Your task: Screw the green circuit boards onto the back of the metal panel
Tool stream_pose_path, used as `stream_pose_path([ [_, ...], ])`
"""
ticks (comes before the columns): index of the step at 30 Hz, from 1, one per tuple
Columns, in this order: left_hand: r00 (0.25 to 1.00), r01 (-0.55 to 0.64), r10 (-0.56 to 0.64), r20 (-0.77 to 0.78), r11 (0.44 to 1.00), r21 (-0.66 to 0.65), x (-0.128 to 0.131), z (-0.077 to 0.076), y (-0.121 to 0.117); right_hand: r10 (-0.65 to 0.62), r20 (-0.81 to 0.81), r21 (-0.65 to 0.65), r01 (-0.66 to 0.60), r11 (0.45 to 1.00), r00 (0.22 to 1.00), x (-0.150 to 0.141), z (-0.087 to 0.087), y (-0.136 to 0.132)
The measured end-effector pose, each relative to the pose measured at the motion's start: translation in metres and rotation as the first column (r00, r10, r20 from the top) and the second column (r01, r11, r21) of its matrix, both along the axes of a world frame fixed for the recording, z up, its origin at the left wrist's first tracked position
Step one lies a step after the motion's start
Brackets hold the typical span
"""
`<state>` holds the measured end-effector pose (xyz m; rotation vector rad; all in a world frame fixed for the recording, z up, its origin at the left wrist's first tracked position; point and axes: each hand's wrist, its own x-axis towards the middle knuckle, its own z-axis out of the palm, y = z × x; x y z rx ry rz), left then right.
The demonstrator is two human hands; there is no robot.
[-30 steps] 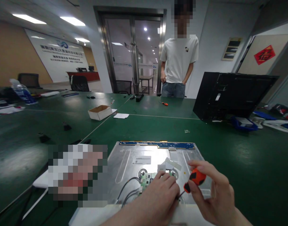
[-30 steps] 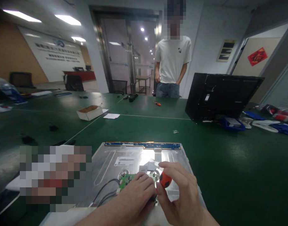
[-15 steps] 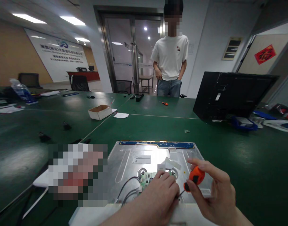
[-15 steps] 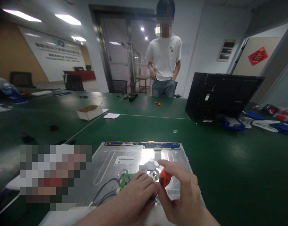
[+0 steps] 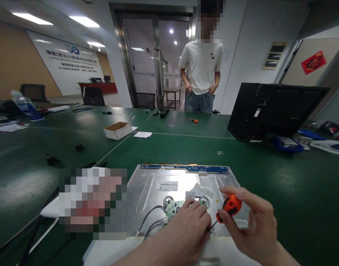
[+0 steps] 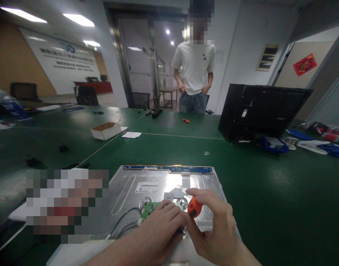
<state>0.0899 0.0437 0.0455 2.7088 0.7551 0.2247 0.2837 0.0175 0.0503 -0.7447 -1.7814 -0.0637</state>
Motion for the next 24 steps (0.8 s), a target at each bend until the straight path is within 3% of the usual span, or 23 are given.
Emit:
stream_pose_path([
  [10,1.000,0.028,-0.028,0.009,0.999,0.040,-0.002,0.001,0.000,-0.054,0.106,0.062,0.048,0.997,0.993,-0.004,0.014,-0.001],
  [19,1.000,0.019,-0.019,-0.002,1.000,0.019,-0.002,0.004,-0.001,0.019,-0.006,0.010,-0.019,1.000,1.000,-0.005,0.008,0.003],
  [24,1.000,0.022,-0.021,-0.006,0.999,0.031,-0.002,0.003,0.000,-0.009,0.046,0.042,0.007,0.999,0.999,-0.006,0.013,0.001],
])
